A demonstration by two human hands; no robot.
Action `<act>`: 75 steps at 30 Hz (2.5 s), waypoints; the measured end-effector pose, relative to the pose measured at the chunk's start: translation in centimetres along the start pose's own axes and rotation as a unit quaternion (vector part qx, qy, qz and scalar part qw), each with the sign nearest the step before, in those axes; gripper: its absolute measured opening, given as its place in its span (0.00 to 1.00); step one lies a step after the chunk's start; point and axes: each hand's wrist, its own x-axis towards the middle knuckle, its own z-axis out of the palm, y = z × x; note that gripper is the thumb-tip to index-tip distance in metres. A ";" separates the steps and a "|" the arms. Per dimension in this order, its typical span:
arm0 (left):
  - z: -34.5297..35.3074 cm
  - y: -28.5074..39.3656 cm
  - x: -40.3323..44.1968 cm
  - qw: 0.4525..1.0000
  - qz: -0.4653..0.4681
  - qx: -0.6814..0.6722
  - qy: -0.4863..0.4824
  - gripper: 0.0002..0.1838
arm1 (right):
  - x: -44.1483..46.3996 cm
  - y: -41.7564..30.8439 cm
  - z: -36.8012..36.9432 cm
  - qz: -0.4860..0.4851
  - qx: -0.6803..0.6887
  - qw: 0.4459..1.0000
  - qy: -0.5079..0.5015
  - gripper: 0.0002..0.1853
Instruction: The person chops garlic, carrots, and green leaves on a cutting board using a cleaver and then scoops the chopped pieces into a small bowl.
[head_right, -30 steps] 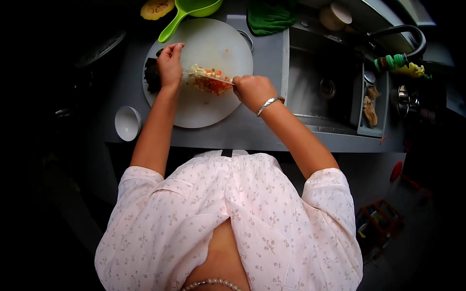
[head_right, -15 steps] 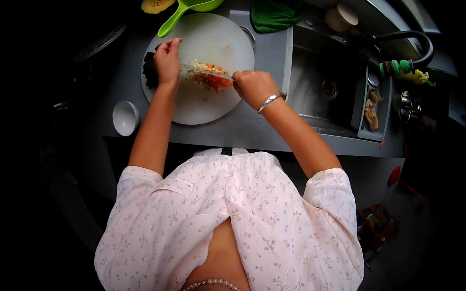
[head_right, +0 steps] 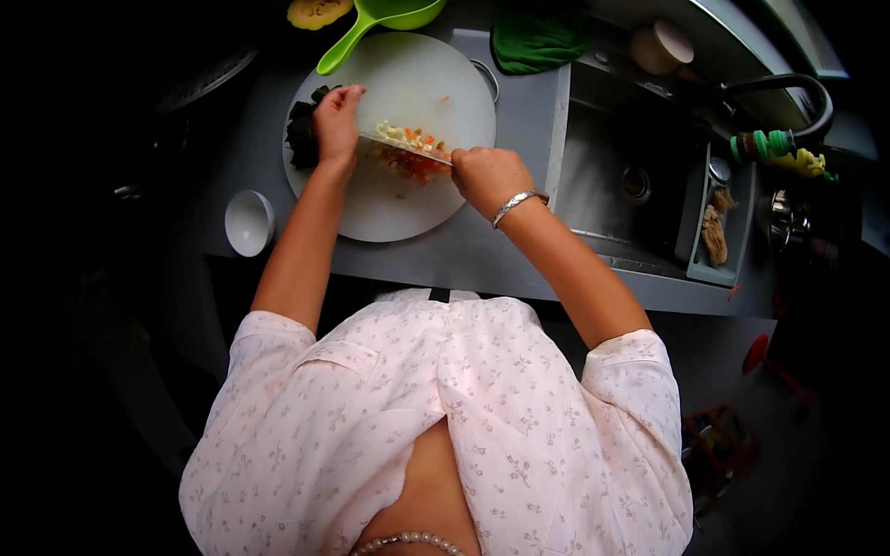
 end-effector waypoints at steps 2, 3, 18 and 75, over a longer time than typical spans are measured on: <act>0.0 -1.0 0.2 0.999 0.016 0.051 0.002 0.08 | 0.1 -0.1 0.9 0.020 -0.009 1.000 -0.011 0.07; 0.1 -1.3 0.4 0.999 0.023 0.047 -0.009 0.09 | 0.1 -0.2 1.4 0.042 -0.016 0.999 -0.026 0.07; -10.8 2.0 3.6 0.958 -0.154 0.239 -0.031 0.47 | -2.1 -1.2 -0.8 0.100 0.073 0.990 0.071 0.06; -13.2 -1.0 -1.6 0.943 0.204 0.190 -0.181 0.12 | 0.7 -14.0 6.2 0.203 0.156 0.959 0.121 0.08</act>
